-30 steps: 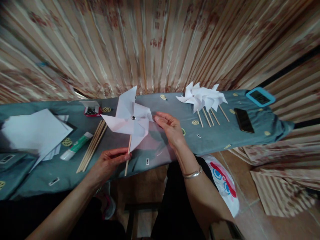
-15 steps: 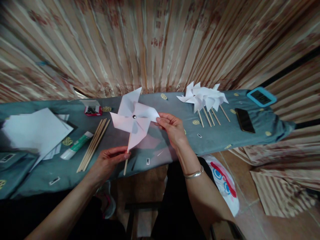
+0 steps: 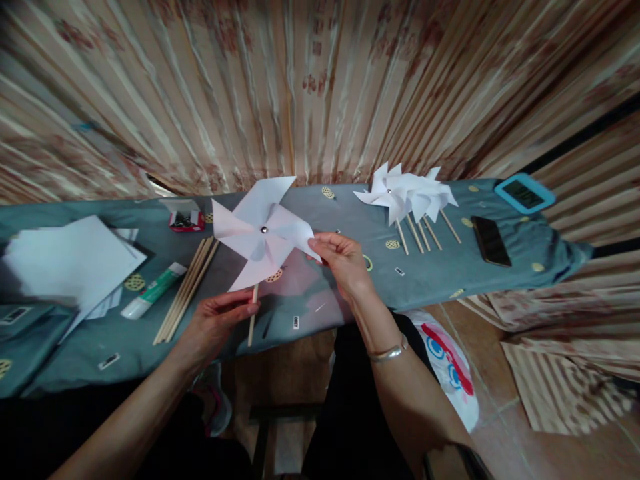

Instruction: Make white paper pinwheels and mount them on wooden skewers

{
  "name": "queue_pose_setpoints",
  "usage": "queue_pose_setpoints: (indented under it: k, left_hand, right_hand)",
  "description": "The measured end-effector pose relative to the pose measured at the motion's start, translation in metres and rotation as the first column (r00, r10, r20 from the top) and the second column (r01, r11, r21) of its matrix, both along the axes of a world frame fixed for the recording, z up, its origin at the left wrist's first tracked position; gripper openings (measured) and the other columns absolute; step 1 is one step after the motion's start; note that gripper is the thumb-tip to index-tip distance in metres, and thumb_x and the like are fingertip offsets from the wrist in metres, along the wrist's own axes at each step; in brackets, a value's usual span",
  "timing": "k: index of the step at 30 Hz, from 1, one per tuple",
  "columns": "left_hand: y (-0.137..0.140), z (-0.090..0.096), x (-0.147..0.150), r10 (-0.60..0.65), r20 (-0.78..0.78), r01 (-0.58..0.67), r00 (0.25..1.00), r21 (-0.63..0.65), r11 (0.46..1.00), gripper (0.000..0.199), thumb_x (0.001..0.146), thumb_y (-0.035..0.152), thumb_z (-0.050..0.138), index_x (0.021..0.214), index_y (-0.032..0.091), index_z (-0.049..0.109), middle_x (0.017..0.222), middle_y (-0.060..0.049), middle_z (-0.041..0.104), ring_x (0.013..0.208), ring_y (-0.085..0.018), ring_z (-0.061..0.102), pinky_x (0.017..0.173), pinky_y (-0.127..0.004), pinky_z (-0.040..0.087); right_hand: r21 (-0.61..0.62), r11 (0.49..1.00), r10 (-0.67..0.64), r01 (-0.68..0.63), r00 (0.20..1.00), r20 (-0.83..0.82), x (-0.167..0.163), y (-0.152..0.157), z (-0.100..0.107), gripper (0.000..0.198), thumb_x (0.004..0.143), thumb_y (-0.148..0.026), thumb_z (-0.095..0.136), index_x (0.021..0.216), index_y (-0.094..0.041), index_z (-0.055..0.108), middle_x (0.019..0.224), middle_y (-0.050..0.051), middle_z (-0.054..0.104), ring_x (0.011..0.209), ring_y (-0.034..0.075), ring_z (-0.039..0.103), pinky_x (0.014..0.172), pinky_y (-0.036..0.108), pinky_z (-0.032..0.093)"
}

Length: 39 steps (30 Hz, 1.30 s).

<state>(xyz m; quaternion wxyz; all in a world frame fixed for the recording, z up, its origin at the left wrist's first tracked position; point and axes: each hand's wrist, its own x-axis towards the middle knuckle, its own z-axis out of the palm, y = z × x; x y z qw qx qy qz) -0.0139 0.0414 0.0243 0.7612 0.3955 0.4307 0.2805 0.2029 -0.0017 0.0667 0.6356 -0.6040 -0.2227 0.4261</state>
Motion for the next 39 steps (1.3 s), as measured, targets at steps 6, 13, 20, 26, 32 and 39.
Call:
queue_pose_setpoints:
  k: [6,13,20,26,32,39]
  left_hand:
    - [0.001,0.001,0.001,0.031,-0.026,-0.031,0.999,-0.010,0.999,0.037,0.043,0.029,0.091,0.075,0.019,0.078,0.074,-0.005,0.076,0.067,-0.016,0.067,0.075,-0.030,0.051]
    - [0.001,0.003,0.002,0.058,-0.034,-0.059,0.998,-0.002,0.998,0.037,0.043,0.030,0.091,0.075,0.019,0.078,0.074,-0.005,0.076,0.067,-0.015,0.065,0.073,-0.028,0.050]
    - [0.002,-0.002,0.002,0.051,-0.027,-0.050,0.998,0.014,0.999,0.036,0.045,0.031,0.091,0.076,0.019,0.078,0.077,-0.005,0.076,0.070,-0.016,0.066,0.075,-0.029,0.050]
    - [0.001,0.002,0.003,0.068,-0.022,-0.068,0.997,0.001,0.998,0.036,0.043,0.029,0.091,0.075,0.019,0.078,0.076,-0.005,0.076,0.069,-0.016,0.065,0.074,-0.028,0.051]
    - [0.001,0.003,0.003,0.064,-0.030,-0.064,0.997,-0.004,0.998,0.035,0.044,0.028,0.091,0.076,0.019,0.078,0.076,-0.005,0.076,0.068,-0.015,0.065,0.074,-0.027,0.050]
    - [0.001,0.002,0.005,0.059,-0.010,-0.059,0.998,-0.001,0.998,0.035,0.045,0.029,0.091,0.076,0.019,0.078,0.075,-0.005,0.076,0.069,-0.015,0.065,0.074,-0.027,0.050]
  right_hand:
    - [-0.004,0.999,0.051,-0.051,0.998,0.046,-0.006,-0.002,-0.001,0.028,0.054,-0.044,0.083,0.064,-0.021,0.069,0.057,-0.004,0.063,0.052,0.009,0.048,0.051,0.023,0.037]
    - [-0.017,0.993,0.119,-0.119,0.993,0.016,-0.015,-0.003,0.000,0.029,0.056,-0.044,0.083,0.058,-0.020,0.066,0.053,-0.005,0.058,0.049,0.007,0.045,0.050,0.022,0.036]
    - [-0.041,0.982,0.184,-0.183,0.983,0.019,-0.020,-0.004,0.002,0.027,0.058,-0.039,0.084,0.058,-0.019,0.066,0.053,-0.005,0.059,0.049,0.007,0.048,0.051,0.022,0.037]
    - [-0.029,0.971,0.236,-0.236,0.972,0.009,-0.024,-0.006,-0.001,0.026,0.061,-0.041,0.082,0.062,-0.019,0.068,0.055,-0.004,0.063,0.051,0.007,0.053,0.052,0.022,0.038]
    - [-0.032,0.961,0.275,-0.274,0.961,0.030,-0.028,-0.007,-0.002,0.027,0.063,-0.042,0.081,0.061,-0.018,0.069,0.055,-0.002,0.064,0.051,0.007,0.054,0.054,0.021,0.040]
    - [-0.028,0.942,0.333,-0.334,0.942,-0.035,-0.037,-0.008,-0.004,0.027,0.062,-0.042,0.082,0.063,-0.018,0.070,0.061,-0.001,0.069,0.053,0.006,0.057,0.056,0.021,0.046]
